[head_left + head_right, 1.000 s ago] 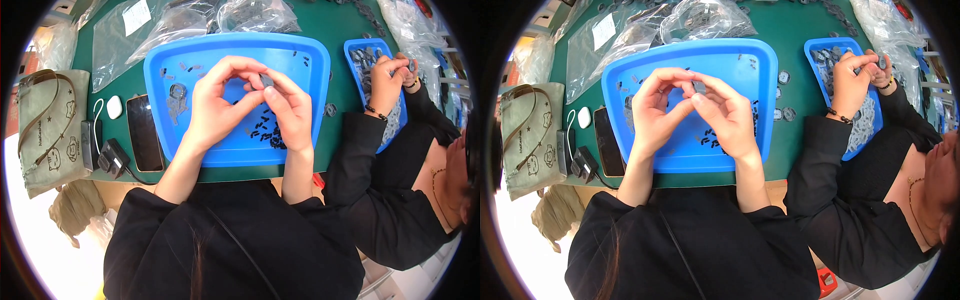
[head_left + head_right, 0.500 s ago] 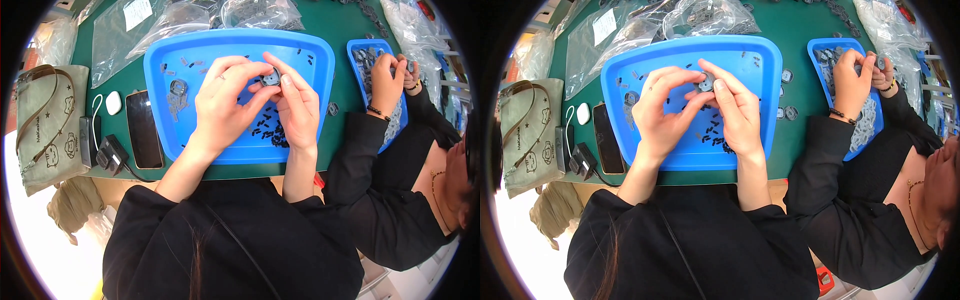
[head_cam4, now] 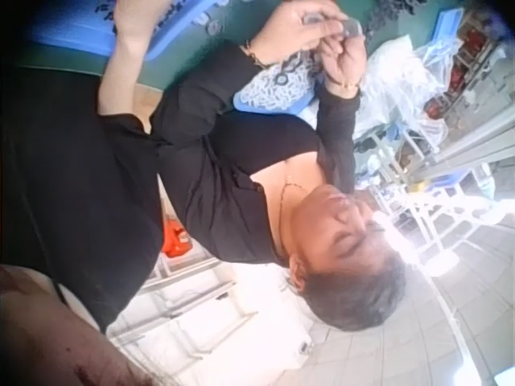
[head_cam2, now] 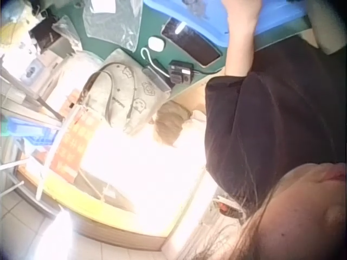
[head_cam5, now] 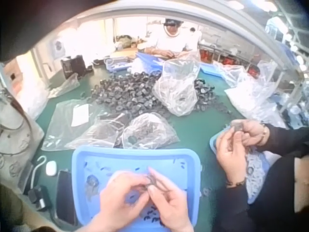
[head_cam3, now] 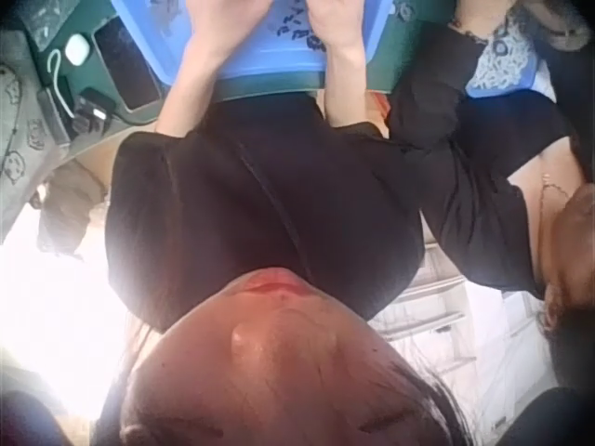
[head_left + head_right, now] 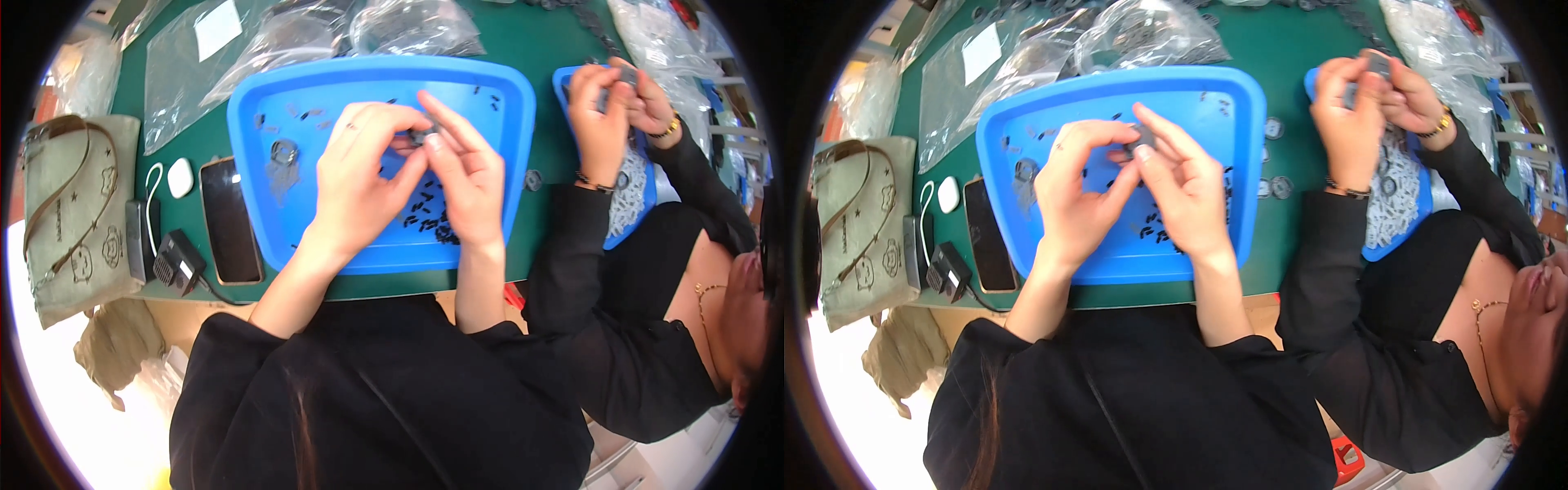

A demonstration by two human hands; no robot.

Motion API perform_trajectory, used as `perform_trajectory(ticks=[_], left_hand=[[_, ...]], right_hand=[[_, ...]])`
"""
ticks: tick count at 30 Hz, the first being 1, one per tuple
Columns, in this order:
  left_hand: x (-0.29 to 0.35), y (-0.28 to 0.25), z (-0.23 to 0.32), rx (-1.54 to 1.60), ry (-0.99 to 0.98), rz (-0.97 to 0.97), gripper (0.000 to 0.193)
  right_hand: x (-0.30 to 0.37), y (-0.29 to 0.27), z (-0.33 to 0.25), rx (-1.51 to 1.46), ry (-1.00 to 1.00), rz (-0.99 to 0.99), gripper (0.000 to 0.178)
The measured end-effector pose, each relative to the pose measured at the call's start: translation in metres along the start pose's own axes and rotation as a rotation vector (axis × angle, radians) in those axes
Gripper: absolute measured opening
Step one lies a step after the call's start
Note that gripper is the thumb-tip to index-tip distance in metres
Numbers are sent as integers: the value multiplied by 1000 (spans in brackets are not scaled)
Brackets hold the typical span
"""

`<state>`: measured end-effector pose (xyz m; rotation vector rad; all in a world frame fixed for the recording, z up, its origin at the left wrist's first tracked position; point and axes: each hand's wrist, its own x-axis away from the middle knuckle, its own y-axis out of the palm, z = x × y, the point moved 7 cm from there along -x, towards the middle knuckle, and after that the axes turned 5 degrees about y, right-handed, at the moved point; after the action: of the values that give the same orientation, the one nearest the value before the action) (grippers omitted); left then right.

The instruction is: The person assembles small plastic parts by hand, connecting pins and inserting components into circular plastic housings.

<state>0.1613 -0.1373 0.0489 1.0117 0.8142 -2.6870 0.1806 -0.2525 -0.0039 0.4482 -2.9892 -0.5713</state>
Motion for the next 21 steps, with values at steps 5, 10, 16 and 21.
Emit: perform_trajectory(ticks=[5,10,16,21], left_hand=[[4,0,1,-102,27,67,34],[6,2,4,-144,23,78,36],[6,3,4,-156,59,71,31],[4,5,7,-153,74,62,27]], right_hand=[[-1,-7,13,-137,31,105,26],[-2,-17,12,-137,39,179,23],[-4,-16,17,-182,128,141,21],[-4,-19,18,-179,88,138,22]])
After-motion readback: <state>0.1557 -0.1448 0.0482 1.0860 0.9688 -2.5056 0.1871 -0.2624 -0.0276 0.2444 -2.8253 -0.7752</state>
